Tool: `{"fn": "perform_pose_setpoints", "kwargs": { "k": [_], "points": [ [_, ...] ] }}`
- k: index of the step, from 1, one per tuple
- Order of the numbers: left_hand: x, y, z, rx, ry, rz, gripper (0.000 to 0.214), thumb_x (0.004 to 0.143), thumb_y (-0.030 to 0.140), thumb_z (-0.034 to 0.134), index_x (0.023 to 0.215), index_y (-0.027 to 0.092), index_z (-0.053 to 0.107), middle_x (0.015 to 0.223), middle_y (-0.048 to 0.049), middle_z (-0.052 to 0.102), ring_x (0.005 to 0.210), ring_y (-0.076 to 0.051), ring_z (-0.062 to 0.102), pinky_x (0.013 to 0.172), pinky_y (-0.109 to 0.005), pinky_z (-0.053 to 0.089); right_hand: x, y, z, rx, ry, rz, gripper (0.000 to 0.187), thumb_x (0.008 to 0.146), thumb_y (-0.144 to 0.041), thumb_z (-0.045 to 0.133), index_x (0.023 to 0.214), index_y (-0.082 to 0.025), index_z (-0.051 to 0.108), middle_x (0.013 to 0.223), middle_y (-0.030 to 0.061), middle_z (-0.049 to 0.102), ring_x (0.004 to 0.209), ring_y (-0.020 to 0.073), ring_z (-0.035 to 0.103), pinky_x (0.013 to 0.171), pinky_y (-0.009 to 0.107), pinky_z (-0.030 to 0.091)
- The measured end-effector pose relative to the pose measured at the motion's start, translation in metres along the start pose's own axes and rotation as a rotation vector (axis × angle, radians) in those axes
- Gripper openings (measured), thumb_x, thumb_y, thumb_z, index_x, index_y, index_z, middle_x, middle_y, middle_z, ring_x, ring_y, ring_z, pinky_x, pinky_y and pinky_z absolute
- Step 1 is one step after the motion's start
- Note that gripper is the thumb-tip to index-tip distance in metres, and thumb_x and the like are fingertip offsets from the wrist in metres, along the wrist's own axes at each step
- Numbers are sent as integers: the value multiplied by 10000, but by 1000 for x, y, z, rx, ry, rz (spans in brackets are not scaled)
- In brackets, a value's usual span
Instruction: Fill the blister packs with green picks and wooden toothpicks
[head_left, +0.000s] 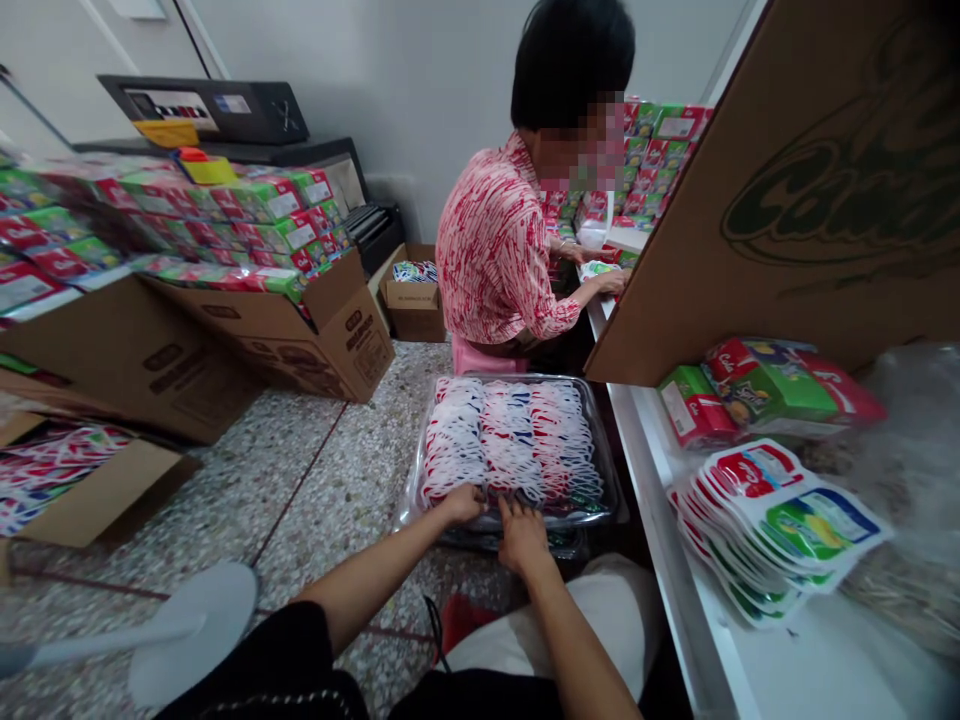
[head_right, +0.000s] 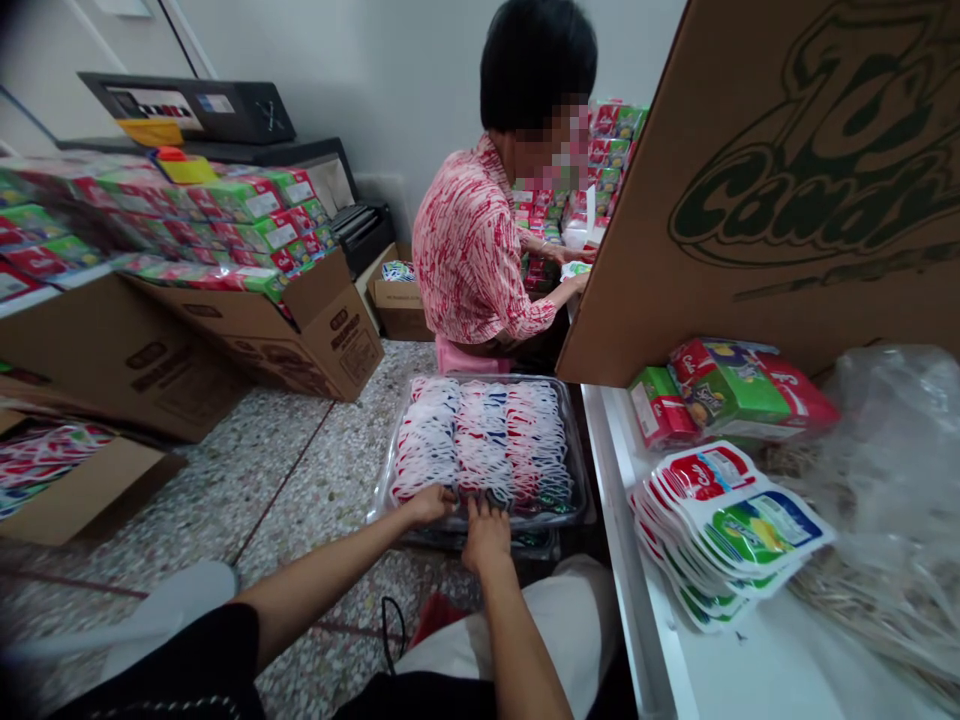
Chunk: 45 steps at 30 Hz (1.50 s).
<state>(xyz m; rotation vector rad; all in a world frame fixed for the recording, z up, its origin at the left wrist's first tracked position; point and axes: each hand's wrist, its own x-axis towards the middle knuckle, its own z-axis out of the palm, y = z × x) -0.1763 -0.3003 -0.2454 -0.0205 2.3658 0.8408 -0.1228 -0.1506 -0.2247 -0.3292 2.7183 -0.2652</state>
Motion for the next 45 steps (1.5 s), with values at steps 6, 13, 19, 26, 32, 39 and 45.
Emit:
{"fn": "perform_pose_setpoints", "kwargs": {
  "k": [6,13,19,26,32,39,45],
  "points": [
    [12,34,18,90,25,-252,307,852,303,555,1128,168,539,1137,-77,563,995,-213,569,821,-400,489,-5,3,0,-5,32,-9,442,707,-164,537,1139,-80,567,1079,177,616,1034,286,526,901,372,334],
    [21,47,33,0,129,-359,338,846,380,548,1103,160,562,1112,-80,594,997,-213,582,831,-399,485,-21,7,10,-16,59,-10,441,795,-119,408,1222,-105,520,1144,171,595,1108,285,477,1009,454,184],
    [26,50,34,-47,234,-384,436,817,481,545,1100,151,576,1124,-98,625,1012,-215,600,853,-388,470,-24,11,10,-13,28,-26,429,805,-117,397,1217,-121,517,1131,163,605,1103,275,489,1001,430,202],
    [20,51,36,-25,298,-419,632,616,637,630,1010,142,639,1115,-184,645,1048,-316,596,758,-314,475,0,19,-3,-35,-71,-6,458,739,-213,603,1175,-89,535,1161,180,571,1119,287,479,955,395,317],
    [18,48,36,-43,259,-384,556,596,656,624,844,162,683,921,-142,716,886,-282,663,648,-275,471,21,27,-4,-77,-206,88,446,846,-389,552,1222,-159,484,1214,98,533,1094,245,511,932,469,379],
    [17,45,42,-76,249,-315,501,710,608,573,949,174,651,929,-98,715,935,-237,646,665,-234,449,18,29,7,-81,-237,116,875,663,-381,659,1389,-62,288,1389,220,372,1315,330,260,1055,458,162],
    [23,46,42,-33,153,-296,405,841,497,493,962,131,615,928,-73,666,852,-192,633,747,-336,488,21,30,3,-73,-249,128,842,648,-367,635,1373,-74,323,1375,211,400,1313,321,269,1046,453,166]
  ]
}}
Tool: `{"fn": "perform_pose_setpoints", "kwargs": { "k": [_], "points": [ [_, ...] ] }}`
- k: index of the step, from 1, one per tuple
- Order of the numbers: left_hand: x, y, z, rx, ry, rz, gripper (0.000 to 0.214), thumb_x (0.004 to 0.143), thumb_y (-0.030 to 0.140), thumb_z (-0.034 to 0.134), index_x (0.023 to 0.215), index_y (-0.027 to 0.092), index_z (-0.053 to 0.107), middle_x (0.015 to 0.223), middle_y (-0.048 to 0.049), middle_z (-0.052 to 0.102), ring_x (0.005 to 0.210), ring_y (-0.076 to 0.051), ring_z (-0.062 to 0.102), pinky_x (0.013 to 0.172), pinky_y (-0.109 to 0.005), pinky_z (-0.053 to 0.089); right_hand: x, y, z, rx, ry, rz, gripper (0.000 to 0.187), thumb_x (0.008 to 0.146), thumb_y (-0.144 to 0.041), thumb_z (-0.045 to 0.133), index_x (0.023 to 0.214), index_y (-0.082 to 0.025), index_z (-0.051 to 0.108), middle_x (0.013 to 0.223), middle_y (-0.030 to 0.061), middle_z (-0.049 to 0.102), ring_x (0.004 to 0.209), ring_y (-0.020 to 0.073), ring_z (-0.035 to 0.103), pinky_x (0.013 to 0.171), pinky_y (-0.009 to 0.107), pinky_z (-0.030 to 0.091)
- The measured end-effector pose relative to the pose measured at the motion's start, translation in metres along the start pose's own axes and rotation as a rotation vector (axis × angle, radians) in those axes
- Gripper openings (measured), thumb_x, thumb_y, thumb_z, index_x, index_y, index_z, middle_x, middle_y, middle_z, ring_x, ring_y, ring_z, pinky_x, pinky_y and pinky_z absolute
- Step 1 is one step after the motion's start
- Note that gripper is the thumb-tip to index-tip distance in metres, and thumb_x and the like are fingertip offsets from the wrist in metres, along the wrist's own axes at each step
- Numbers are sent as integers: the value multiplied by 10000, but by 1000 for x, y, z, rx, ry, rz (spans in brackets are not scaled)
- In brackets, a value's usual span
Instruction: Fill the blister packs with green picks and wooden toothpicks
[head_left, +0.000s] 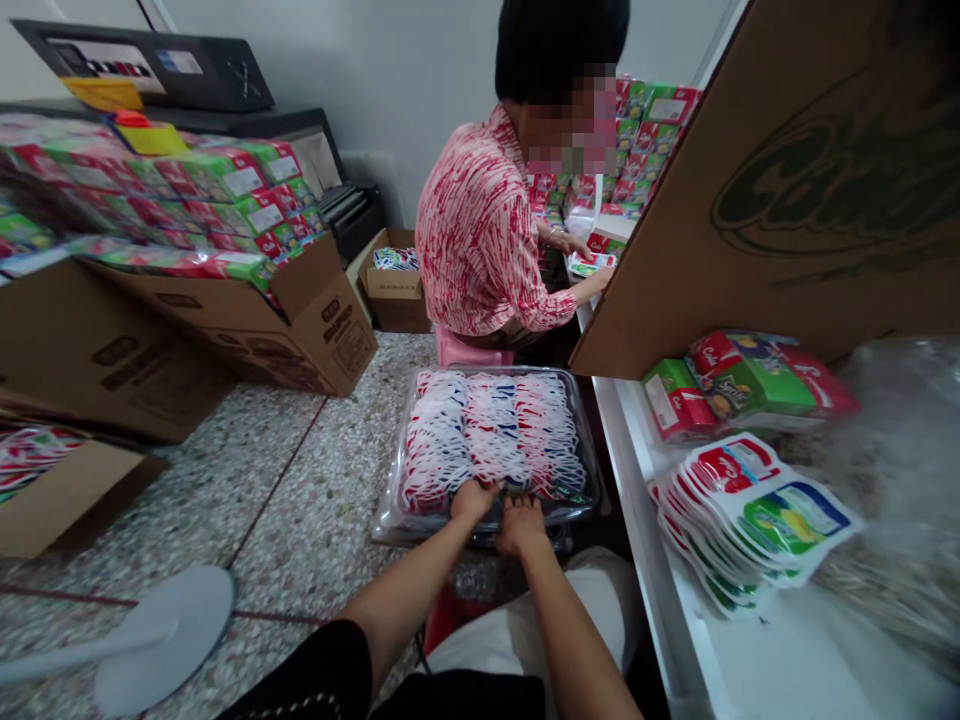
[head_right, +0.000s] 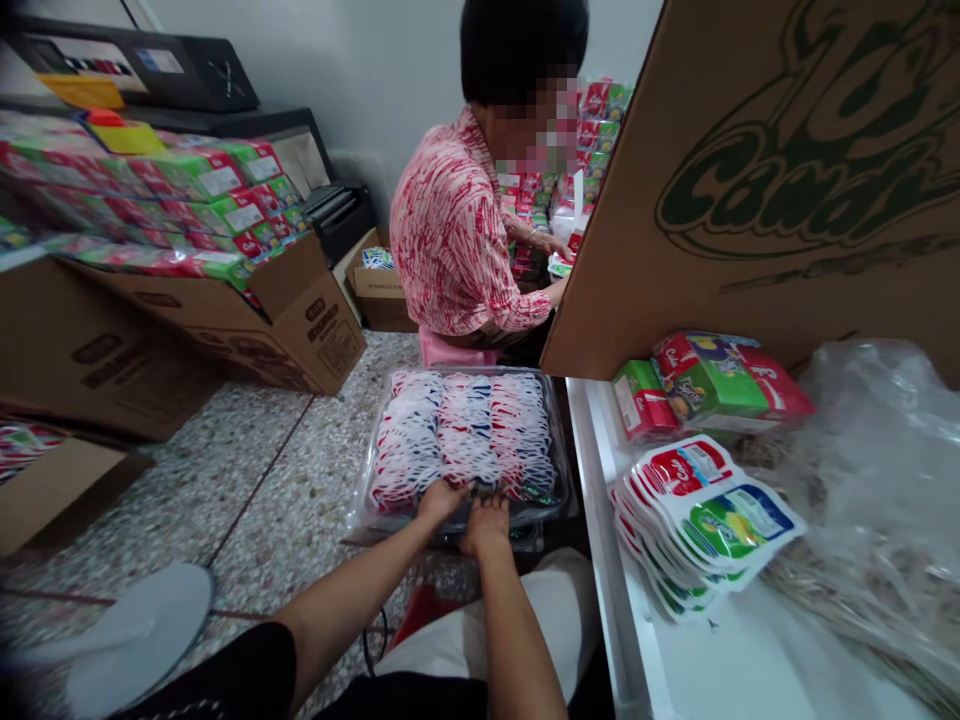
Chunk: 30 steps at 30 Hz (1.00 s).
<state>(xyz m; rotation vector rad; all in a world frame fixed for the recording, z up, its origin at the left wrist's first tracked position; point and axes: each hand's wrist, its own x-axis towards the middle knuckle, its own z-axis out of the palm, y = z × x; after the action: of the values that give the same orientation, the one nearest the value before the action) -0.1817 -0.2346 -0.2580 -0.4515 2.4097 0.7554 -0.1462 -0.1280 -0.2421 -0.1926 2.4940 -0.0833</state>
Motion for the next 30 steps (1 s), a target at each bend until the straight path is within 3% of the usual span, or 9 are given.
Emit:
{"fn": "perform_pose_setpoints", "kwargs": {
  "k": [4,9,14,19,25,30],
  "points": [
    [1,0,3,43,-77,61,298,873,367,507,1053,138,573,1030,-67,610,893,-186,601,786,-386,498,1,0,-4,14,3,6,792,620,-329,644,1337,-110,387,1328,193,463,1266,321,349,1013,453,224],
    [7,-4,3,50,-163,160,311,867,339,522,1101,136,554,1096,-66,582,937,-216,586,794,-398,502,-3,-2,-7,25,66,-9,681,668,-338,606,1287,-102,446,1244,201,533,1189,314,435,984,446,254],
    [16,-4,3,45,-210,207,318,866,329,526,1120,139,543,1116,-70,572,952,-221,581,799,-405,501,-15,14,-16,24,159,-30,530,718,-379,568,1174,-111,546,1219,190,545,1190,304,417,969,405,267],
    [21,-5,10,38,-260,261,303,868,310,526,1127,154,541,1142,-77,563,961,-210,576,804,-399,501,-20,39,-23,3,198,16,579,689,-408,613,1175,-101,546,1243,205,511,1172,333,415,973,431,251],
    [18,-7,9,74,-256,352,304,870,298,526,1139,159,531,1152,-86,557,970,-203,574,813,-406,497,-14,49,-13,3,193,-13,751,622,-381,686,1284,-117,449,1264,181,503,1182,329,411,1020,457,172],
    [6,-3,-9,172,-222,441,295,869,350,517,1060,133,573,1049,-54,602,896,-200,597,773,-378,507,-23,52,-11,32,260,-42,445,760,-338,572,1159,-144,541,1154,152,578,1121,293,458,957,401,257]
  ]
}}
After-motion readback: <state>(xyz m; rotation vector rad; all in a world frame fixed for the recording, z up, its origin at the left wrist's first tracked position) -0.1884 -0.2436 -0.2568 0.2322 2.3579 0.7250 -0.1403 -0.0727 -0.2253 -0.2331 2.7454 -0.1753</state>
